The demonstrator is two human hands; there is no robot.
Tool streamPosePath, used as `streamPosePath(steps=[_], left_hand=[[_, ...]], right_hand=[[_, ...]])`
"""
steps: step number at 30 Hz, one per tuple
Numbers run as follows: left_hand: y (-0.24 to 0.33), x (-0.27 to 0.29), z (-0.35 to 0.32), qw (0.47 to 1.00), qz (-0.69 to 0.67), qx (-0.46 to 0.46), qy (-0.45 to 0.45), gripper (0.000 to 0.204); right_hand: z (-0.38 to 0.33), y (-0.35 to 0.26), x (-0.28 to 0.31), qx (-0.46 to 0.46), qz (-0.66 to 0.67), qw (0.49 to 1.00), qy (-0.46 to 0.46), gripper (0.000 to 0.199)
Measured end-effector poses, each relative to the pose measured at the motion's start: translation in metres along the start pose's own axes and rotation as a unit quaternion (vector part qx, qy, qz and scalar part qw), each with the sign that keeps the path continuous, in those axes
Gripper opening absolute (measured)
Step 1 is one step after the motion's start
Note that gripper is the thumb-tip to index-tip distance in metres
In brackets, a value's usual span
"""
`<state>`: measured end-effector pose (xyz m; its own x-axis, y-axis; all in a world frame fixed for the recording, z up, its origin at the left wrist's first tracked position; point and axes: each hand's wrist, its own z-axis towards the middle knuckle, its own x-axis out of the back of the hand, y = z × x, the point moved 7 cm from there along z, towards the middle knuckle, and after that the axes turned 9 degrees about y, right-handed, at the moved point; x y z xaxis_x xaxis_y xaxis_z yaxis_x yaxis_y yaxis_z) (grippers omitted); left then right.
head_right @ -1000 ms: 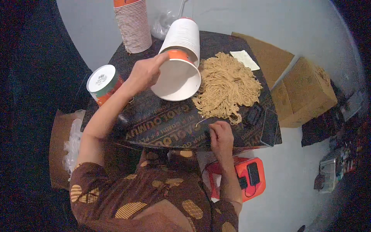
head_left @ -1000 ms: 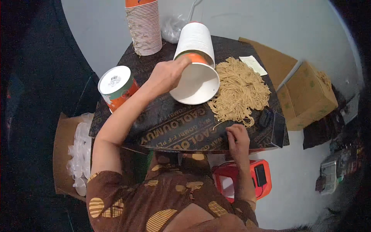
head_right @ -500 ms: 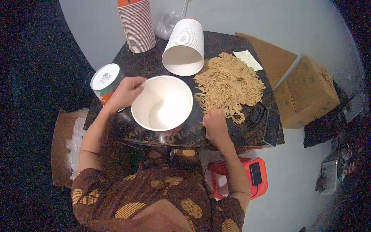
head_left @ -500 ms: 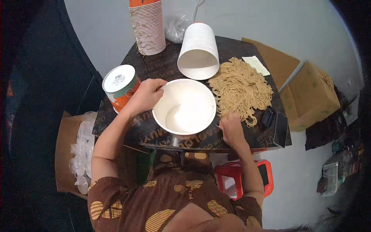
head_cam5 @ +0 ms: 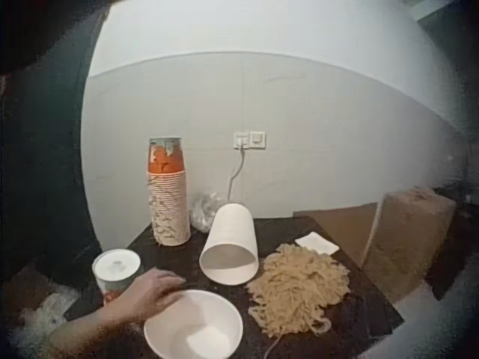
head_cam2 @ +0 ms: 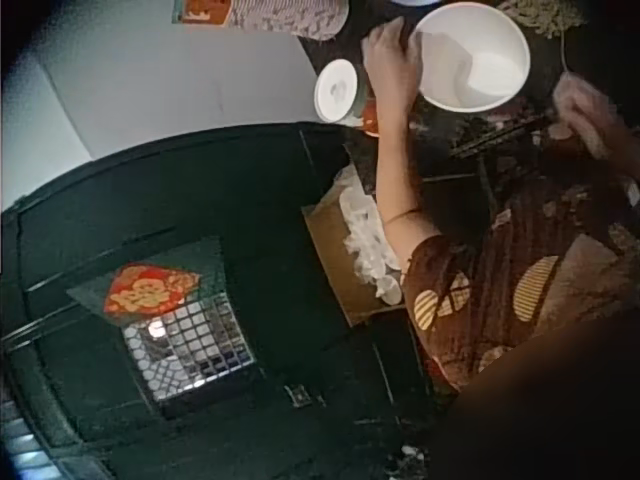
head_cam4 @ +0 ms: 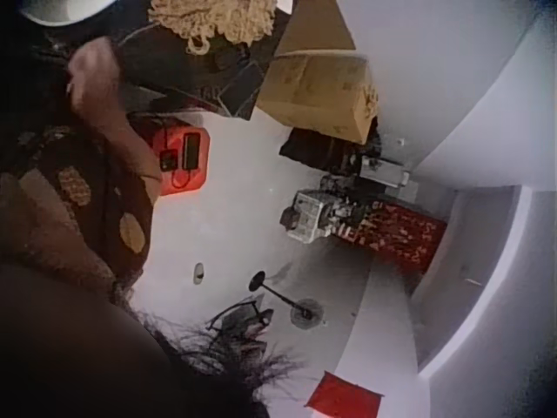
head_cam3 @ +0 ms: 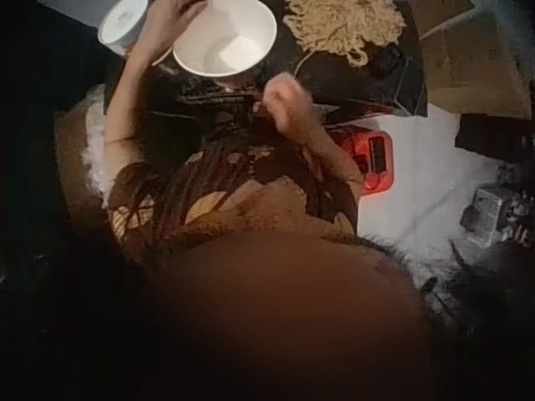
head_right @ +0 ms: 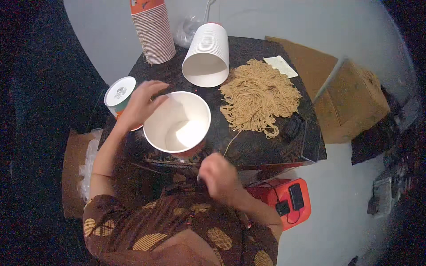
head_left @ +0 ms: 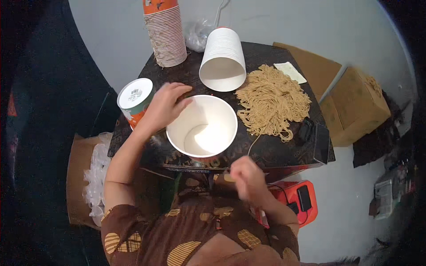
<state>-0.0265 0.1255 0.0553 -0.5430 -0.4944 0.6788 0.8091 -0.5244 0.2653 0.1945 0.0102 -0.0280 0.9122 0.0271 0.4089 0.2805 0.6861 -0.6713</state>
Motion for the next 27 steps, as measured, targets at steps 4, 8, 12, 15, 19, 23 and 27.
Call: streamPosePath(steps=[4, 8, 12, 15, 19, 23, 27], left_hand=[[0.06, 0.011, -0.013, 0.985, -0.091, -0.119, -0.083, 0.026], [0.099, -0.012, -0.048, 0.967, -0.093, -0.161, -0.176, 0.022], [0.089, -0.015, -0.053, 0.972, -0.076, -0.129, -0.182, 0.013], [0.083, -0.017, -0.054, 0.971, -0.089, -0.101, -0.197, 0.014], [0.081, -0.014, -0.053, 0.967, -0.095, -0.07, -0.224, 0.017], [0.073, -0.012, -0.055, 0.966, -0.096, -0.058, -0.231, 0.025], [0.071, -0.009, -0.055, 0.963, -0.109, -0.044, -0.242, 0.027]], right_hand=[[0.007, 0.028, 0.024, -0.081, 0.008, 0.989, 0.126, 0.006], [0.013, 0.035, 0.024, -0.108, 0.018, 0.986, 0.127, 0.005], [0.019, 0.041, 0.026, -0.164, 0.067, 0.978, 0.108, 0.006], [0.02, 0.055, 0.017, -0.253, 0.151, 0.954, 0.053, 0.009], [0.021, 0.069, 0.001, -0.321, 0.244, 0.915, -0.034, 0.014], [0.019, 0.071, -0.006, -0.351, 0.295, 0.886, -0.068, 0.015], [0.019, 0.07, -0.008, -0.35, 0.288, 0.888, -0.08, 0.016]])
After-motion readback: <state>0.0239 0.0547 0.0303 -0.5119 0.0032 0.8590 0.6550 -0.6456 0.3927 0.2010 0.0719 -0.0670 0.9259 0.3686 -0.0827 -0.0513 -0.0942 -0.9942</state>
